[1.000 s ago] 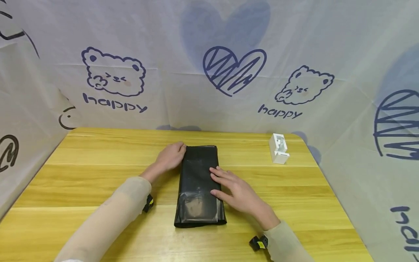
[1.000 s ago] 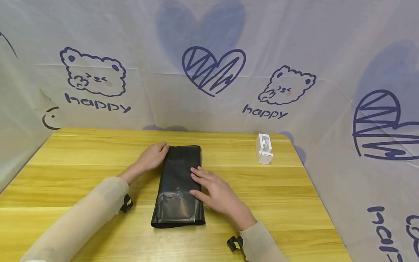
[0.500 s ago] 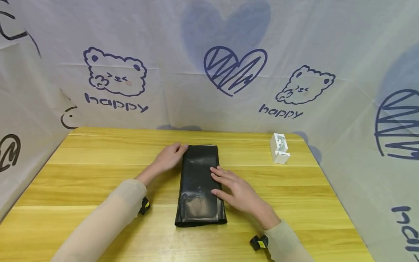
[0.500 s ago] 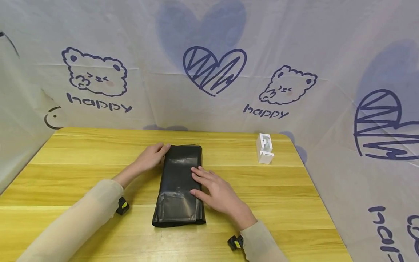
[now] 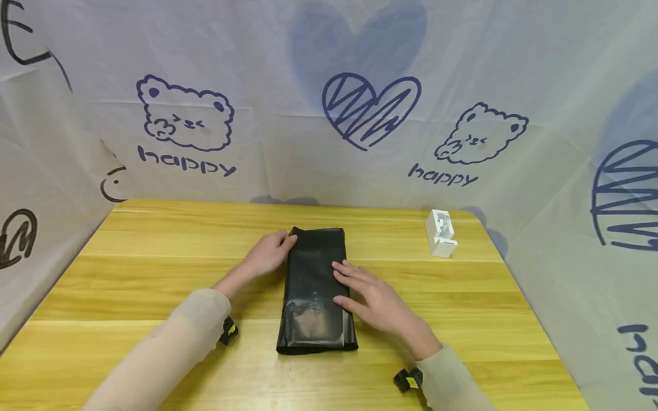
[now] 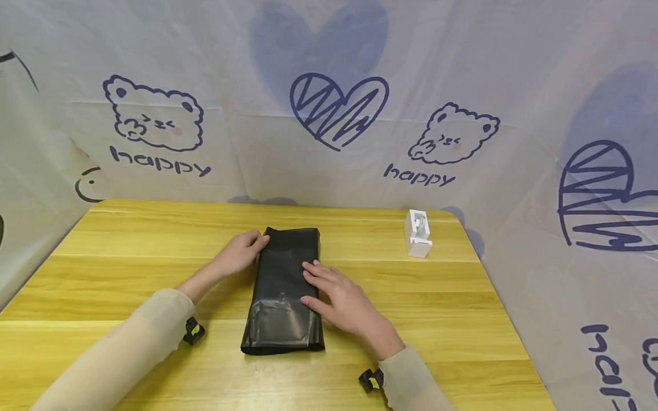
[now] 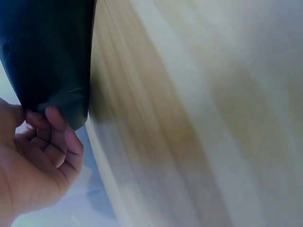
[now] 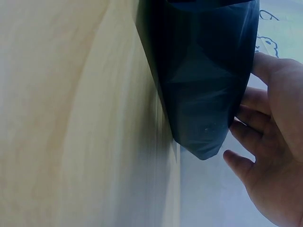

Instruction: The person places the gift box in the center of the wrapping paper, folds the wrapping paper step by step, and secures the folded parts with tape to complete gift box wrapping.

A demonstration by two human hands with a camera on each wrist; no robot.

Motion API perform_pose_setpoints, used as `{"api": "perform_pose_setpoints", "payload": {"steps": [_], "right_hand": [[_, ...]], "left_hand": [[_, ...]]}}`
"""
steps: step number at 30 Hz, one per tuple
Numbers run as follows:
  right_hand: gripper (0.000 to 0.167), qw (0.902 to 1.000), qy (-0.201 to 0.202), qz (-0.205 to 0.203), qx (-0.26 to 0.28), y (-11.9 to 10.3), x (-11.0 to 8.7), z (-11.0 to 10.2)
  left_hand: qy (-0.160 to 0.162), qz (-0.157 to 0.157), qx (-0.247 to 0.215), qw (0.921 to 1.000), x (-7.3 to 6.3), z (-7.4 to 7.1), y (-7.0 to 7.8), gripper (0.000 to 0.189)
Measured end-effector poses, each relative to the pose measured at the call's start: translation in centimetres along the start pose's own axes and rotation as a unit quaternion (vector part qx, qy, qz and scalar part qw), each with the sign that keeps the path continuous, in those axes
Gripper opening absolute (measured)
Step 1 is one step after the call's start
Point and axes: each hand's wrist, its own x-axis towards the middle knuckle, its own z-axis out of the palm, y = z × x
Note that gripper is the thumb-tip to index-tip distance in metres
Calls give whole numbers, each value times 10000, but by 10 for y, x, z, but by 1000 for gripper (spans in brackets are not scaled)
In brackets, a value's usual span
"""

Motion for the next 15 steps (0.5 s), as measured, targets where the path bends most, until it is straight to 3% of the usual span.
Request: {"api": "perform_pose_setpoints", "payload": {"steps": [4, 9, 11, 15], "right_hand": [[62, 10000, 12, -8, 26, 0, 0, 1], [63, 9999, -6, 16, 151, 1, 1, 1], [62, 9997, -1, 18, 231, 1, 1, 1], [62, 9993, 55, 22, 369, 1, 2, 1]], "left_hand": [[272, 101, 254, 9993, -9, -2, 3, 35], [549, 891, 832, 9910, -31, -7, 12, 22], [354, 1224, 1079, 9860, -43, -9, 20, 28], [-487, 1612, 1472, 9747, -63, -9, 33, 53]]}}
